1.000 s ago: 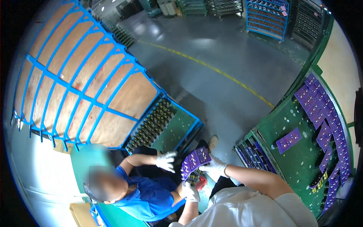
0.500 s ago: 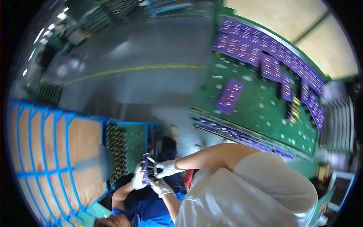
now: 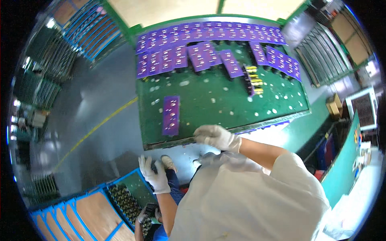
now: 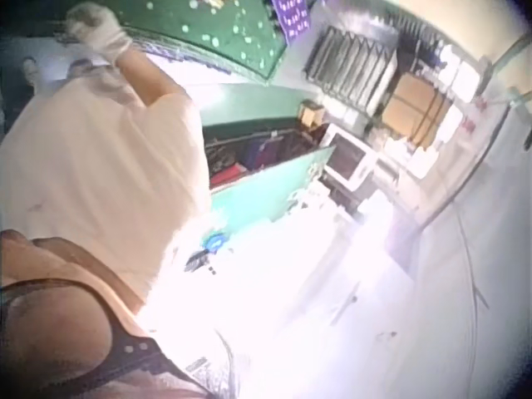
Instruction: The person picks up purple circuit boards from a green tray and places them into a blue rack. The person handles the boards one by one or in small groups, transferring them between the two containers in a repetitive manner.
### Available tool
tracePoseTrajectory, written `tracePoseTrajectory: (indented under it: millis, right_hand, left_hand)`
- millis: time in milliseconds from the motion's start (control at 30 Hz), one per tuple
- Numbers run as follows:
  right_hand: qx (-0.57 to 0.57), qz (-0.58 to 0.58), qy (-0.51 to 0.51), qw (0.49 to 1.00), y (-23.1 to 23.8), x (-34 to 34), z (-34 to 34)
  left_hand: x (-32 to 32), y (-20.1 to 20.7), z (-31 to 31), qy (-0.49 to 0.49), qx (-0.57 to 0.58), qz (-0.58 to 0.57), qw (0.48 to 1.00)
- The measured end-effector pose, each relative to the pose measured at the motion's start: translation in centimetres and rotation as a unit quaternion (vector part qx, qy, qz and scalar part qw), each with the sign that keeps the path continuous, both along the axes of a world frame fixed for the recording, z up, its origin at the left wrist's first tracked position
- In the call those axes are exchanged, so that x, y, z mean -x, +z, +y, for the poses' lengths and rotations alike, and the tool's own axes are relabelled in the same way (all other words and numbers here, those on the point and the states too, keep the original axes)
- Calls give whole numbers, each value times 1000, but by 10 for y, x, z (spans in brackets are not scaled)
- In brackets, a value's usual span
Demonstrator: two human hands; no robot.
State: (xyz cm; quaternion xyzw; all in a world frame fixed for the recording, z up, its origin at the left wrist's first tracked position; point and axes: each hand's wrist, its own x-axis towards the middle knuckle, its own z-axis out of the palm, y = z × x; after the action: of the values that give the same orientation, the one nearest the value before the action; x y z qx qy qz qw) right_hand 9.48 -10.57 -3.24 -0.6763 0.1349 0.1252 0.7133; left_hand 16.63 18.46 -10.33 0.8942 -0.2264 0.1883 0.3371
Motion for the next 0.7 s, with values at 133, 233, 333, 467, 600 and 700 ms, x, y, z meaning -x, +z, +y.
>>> tracePoseTrajectory:
  millis: [133,233,333,467,600,700]
  right_hand:
    - [291,-39,-209,933,-20,50,-75]
    - [536,-156,-312,769,-45,87,-139]
    - [682,-117,-301,656,-32,89,-188]
    - [731,-119,-84,667,-21,59,-221]
    - [701,2,11,713,-5,28,-228]
    - [700,-40,1,713,-6,26,-230]
  left_hand:
    - [-33,36,-79,-71,-185,-17,980]
    - [-57,8,-105,-82,-202,24,976]
    - [-59,1,-127,-37,-161,12,986]
    - [-53,0,-149,-65,93,207,972]
    - [-25,19,-175,-86,327,310,889]
    - [-4,21,-185,-88,236,201,947]
